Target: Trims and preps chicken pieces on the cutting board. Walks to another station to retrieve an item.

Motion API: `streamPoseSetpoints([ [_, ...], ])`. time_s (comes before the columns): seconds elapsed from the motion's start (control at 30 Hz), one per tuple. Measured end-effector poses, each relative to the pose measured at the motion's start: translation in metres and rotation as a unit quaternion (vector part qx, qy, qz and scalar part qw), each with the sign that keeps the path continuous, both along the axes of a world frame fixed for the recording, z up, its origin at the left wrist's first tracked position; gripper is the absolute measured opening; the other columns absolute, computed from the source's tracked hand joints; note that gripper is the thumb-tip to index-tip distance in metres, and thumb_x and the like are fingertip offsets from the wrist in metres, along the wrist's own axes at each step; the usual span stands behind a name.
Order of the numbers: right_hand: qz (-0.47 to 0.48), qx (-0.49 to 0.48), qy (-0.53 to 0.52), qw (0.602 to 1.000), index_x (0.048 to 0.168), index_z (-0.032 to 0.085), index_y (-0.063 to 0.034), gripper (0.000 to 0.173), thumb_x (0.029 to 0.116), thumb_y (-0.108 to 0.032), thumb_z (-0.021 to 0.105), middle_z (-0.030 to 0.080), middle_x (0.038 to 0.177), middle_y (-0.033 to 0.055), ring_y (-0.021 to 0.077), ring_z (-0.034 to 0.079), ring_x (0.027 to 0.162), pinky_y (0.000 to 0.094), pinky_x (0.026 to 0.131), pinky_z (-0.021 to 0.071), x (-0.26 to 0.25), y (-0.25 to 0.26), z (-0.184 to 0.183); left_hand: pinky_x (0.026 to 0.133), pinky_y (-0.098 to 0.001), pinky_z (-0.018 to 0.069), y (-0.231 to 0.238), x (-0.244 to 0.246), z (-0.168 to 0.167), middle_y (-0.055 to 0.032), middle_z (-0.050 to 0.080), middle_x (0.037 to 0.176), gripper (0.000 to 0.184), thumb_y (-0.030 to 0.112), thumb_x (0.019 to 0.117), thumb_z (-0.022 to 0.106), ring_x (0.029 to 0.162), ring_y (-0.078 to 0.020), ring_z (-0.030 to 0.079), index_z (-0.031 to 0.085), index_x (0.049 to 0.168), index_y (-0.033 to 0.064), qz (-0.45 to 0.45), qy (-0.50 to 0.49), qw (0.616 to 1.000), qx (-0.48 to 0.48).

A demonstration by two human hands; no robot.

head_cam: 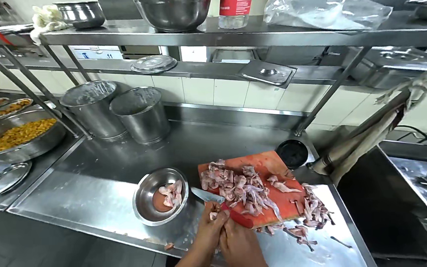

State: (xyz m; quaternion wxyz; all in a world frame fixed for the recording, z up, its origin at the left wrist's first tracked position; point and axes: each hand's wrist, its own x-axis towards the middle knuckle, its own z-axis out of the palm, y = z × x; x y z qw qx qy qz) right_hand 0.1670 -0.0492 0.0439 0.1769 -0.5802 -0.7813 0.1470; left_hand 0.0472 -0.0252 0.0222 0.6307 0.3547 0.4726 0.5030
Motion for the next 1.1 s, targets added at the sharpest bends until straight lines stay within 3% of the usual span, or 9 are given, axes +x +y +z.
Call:
streamPoseSetpoints([
  [0.17, -0.015, -0.010, 0.018, 1.000, 0.089, 0.069, -0.0051, 0.030, 0.0969, -0.028, 0.051, 0.066, 0.065, 0.0110, 0.0311, 0.071, 0.061, 0.0509, 0.051, 0.0551, -0.002, -0.004, -0.006, 0.062, -0.0310, 0.0549, -0.004, 0.004, 0.005, -0.0058, 0.060, 0.085, 0.034, 0.012, 0.0897, 0.063, 0.070, -0.0145, 0.062, 0.051, 0.121, 0.0036, 0.055, 0.019, 0.998, -0.015],
  [0.27, -0.005, -0.066, 0.019, 0.998, 0.098, 0.069, -0.0057, 0.032, 0.0981, -0.032, 0.051, 0.069, 0.073, 0.0132, 0.0334, 0.073, 0.070, 0.0546, 0.058, 0.0567, 0.000, -0.001, -0.003, 0.059, -0.0314, 0.0551, -0.002, 0.005, 0.001, -0.0076, 0.064, 0.086, 0.038, 0.013, 0.0941, 0.061, 0.068, -0.0144, 0.063, 0.053, 0.130, 0.0023, 0.055, 0.030, 0.997, -0.039],
  [0.33, 0.009, -0.145, 0.035, 0.989, 0.106, 0.069, -0.0047, 0.034, 0.1004, -0.033, 0.051, 0.072, 0.082, 0.0170, 0.0373, 0.073, 0.081, 0.0590, 0.067, 0.0563, 0.004, -0.005, 0.004, 0.053, -0.0275, 0.0531, 0.004, 0.003, -0.005, -0.0038, 0.063, 0.077, 0.022, 0.013, 0.1023, 0.053, 0.060, -0.0103, 0.060, 0.057, 0.121, 0.0023, 0.071, 0.019, 0.995, -0.074],
  [0.43, 0.005, -0.154, 0.089, 0.984, 0.097, 0.069, -0.0033, 0.029, 0.1003, -0.028, 0.055, 0.071, 0.079, 0.0180, 0.0377, 0.072, 0.077, 0.0596, 0.065, 0.0551, 0.007, -0.035, 0.006, 0.045, -0.0308, 0.0508, 0.034, -0.030, -0.027, 0.0001, 0.054, 0.061, 0.027, 0.031, 0.1103, 0.042, 0.047, -0.0116, 0.054, 0.053, 0.102, 0.0086, 0.150, -0.009, 0.979, -0.136],
  [0.57, -0.123, -0.133, 0.132, 0.975, 0.103, 0.068, -0.0027, 0.035, 0.1047, -0.029, 0.044, 0.070, 0.078, 0.0162, 0.0352, 0.072, 0.075, 0.0554, 0.064, 0.0567, 0.034, -0.028, -0.009, 0.048, -0.0281, 0.0507, 0.042, -0.035, -0.023, 0.0031, 0.053, 0.064, 0.025, 0.026, 0.1103, 0.041, 0.050, -0.0085, 0.053, 0.056, 0.108, 0.0057, 0.076, 0.117, 0.989, -0.045],
  [0.63, -0.121, -0.183, 0.180, 0.959, 0.111, 0.063, -0.0052, 0.038, 0.1072, -0.035, 0.040, 0.069, 0.089, 0.0148, 0.0323, 0.071, 0.083, 0.0535, 0.072, 0.0569, 0.045, -0.012, -0.020, 0.055, -0.0274, 0.0510, 0.033, -0.016, -0.026, 0.0017, 0.057, 0.073, 0.026, 0.022, 0.1085, 0.041, 0.058, -0.0080, 0.055, 0.059, 0.108, 0.0031, 0.019, 0.152, 0.988, -0.004],
  [0.77, -0.059, -0.209, 0.318, 0.923, 0.132, 0.058, -0.0015, 0.047, 0.1055, -0.040, 0.049, 0.064, 0.124, 0.0172, 0.0254, 0.065, 0.112, 0.0455, 0.098, 0.0543, 0.050, 0.003, -0.035, 0.080, -0.0310, 0.0566, 0.023, 0.025, -0.029, -0.0054, 0.068, 0.097, 0.028, 0.020, 0.1041, 0.046, 0.086, -0.0115, 0.065, 0.064, 0.109, -0.0012, -0.056, 0.144, 0.985, 0.073],
  [0.9, -0.052, -0.201, 0.348, 0.914, 0.130, 0.060, -0.0013, 0.037, 0.1053, -0.027, 0.049, 0.070, 0.108, 0.0139, 0.0220, 0.070, 0.097, 0.0449, 0.090, 0.0576, 0.047, 0.000, -0.041, 0.097, -0.0340, 0.0524, 0.018, 0.032, -0.039, -0.0093, 0.066, 0.111, 0.033, 0.030, 0.0996, 0.056, 0.107, -0.0152, 0.062, 0.070, 0.112, 0.0018, -0.091, 0.227, 0.958, 0.147],
  [1.1, -0.096, -0.184, 0.322, 0.924, 0.131, 0.056, -0.0004, 0.036, 0.1049, -0.024, 0.047, 0.071, 0.108, 0.0138, 0.0221, 0.071, 0.100, 0.0438, 0.092, 0.0581, 0.045, -0.003, -0.042, 0.100, -0.0387, 0.0503, 0.020, 0.037, -0.044, -0.0077, 0.064, 0.115, 0.031, 0.036, 0.0982, 0.058, 0.114, -0.0186, 0.059, 0.072, 0.110, 0.0106, -0.087, 0.318, 0.916, 0.229],
])
